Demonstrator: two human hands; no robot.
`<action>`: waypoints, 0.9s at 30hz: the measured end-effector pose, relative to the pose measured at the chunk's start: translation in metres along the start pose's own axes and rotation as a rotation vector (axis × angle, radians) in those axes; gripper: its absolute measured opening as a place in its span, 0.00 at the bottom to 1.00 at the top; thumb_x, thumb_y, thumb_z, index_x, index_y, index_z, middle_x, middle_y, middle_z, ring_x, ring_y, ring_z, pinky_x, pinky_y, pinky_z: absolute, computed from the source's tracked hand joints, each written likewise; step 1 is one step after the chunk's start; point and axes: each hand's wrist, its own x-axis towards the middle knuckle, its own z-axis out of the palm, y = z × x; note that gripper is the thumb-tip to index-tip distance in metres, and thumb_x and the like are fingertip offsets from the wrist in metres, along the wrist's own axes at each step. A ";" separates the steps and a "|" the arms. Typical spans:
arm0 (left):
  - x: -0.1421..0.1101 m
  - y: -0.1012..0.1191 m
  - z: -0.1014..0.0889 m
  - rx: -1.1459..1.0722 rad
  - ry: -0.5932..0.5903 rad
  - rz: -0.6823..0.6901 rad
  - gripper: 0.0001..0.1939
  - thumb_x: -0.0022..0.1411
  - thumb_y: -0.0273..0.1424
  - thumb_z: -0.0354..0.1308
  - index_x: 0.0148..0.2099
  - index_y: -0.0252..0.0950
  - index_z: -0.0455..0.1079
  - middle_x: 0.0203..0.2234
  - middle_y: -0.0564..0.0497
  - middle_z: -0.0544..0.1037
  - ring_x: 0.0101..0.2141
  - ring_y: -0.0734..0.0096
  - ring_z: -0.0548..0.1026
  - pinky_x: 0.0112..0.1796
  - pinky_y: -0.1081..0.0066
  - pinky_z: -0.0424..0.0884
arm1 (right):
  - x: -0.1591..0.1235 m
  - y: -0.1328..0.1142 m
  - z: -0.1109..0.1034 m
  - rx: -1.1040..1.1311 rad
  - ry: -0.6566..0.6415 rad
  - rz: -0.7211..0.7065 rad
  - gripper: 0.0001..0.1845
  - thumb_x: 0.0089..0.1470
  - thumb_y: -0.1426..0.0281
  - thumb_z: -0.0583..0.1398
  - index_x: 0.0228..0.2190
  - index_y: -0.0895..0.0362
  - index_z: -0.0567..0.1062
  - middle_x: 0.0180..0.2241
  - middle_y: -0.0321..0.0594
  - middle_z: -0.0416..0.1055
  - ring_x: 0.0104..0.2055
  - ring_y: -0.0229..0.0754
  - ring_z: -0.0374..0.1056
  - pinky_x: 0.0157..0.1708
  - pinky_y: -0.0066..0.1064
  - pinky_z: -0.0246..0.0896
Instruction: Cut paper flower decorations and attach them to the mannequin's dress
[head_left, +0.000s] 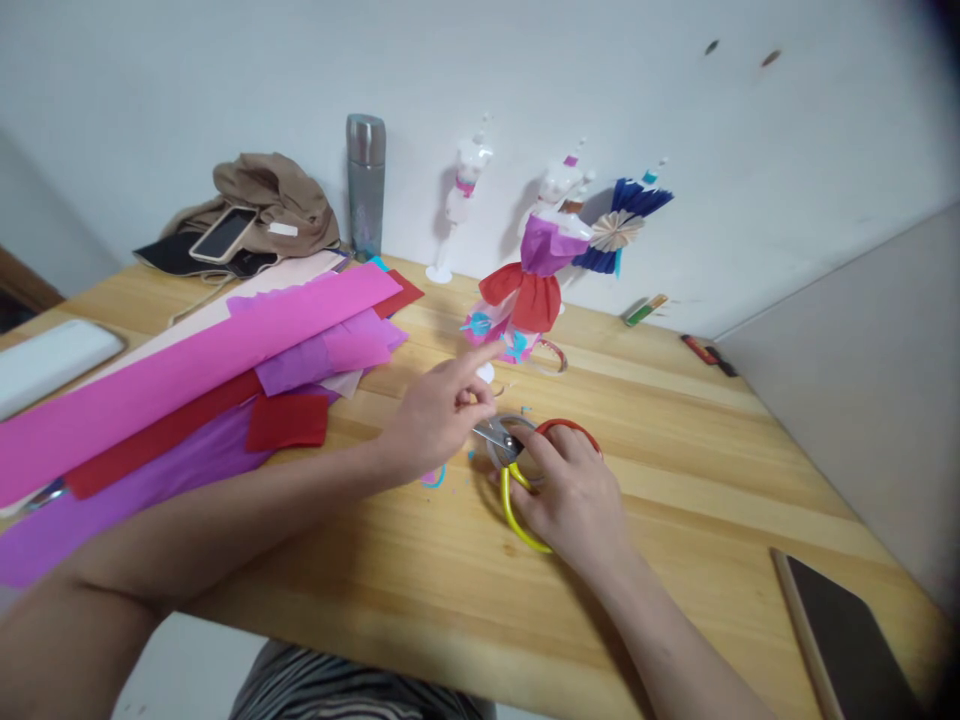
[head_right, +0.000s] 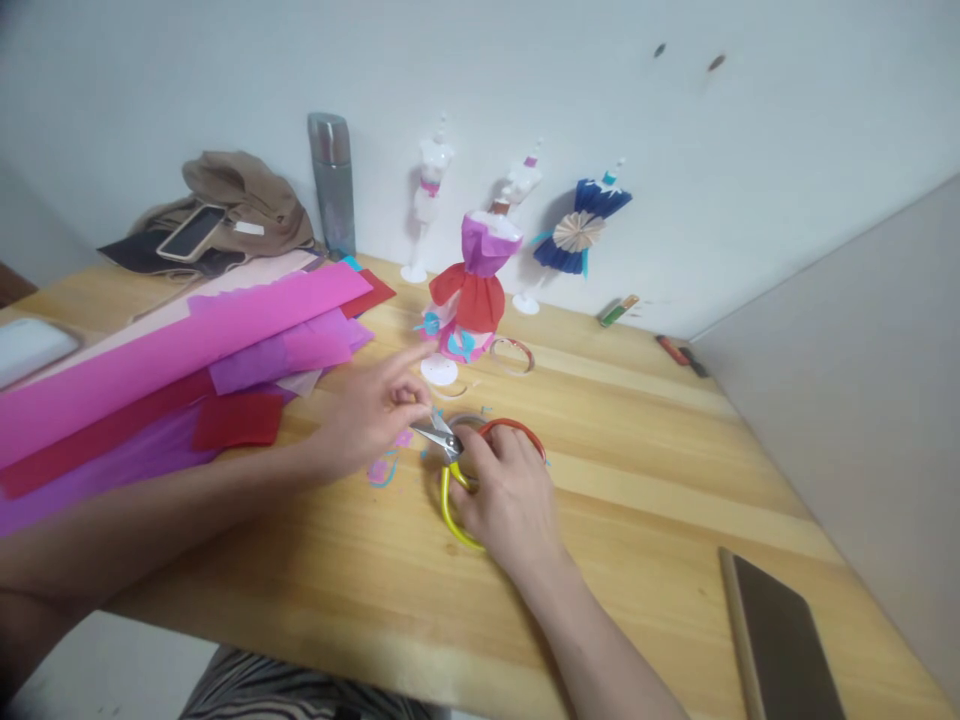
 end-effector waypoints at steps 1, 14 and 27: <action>0.002 0.003 -0.001 -0.123 0.017 -0.093 0.31 0.57 0.25 0.59 0.64 0.39 0.66 0.27 0.55 0.75 0.30 0.72 0.71 0.37 0.71 0.68 | 0.000 0.002 0.000 0.010 0.007 0.018 0.17 0.54 0.68 0.61 0.46 0.57 0.76 0.32 0.45 0.70 0.34 0.50 0.67 0.32 0.38 0.64; 0.009 0.011 -0.003 -0.725 0.095 -0.513 0.26 0.54 0.20 0.64 0.57 0.30 0.70 0.20 0.59 0.70 0.23 0.81 0.66 0.25 0.78 0.57 | -0.013 0.114 -0.010 0.045 -0.366 0.680 0.35 0.50 0.56 0.63 0.55 0.63 0.74 0.40 0.54 0.77 0.41 0.56 0.73 0.40 0.44 0.66; -0.001 0.019 0.004 -0.854 0.053 -0.586 0.17 0.52 0.21 0.67 0.46 0.34 0.72 0.26 0.54 0.77 0.22 0.83 0.66 0.25 0.75 0.56 | 0.010 0.038 -0.029 0.347 0.231 0.349 0.06 0.56 0.65 0.64 0.36 0.53 0.78 0.30 0.42 0.77 0.27 0.44 0.71 0.29 0.38 0.67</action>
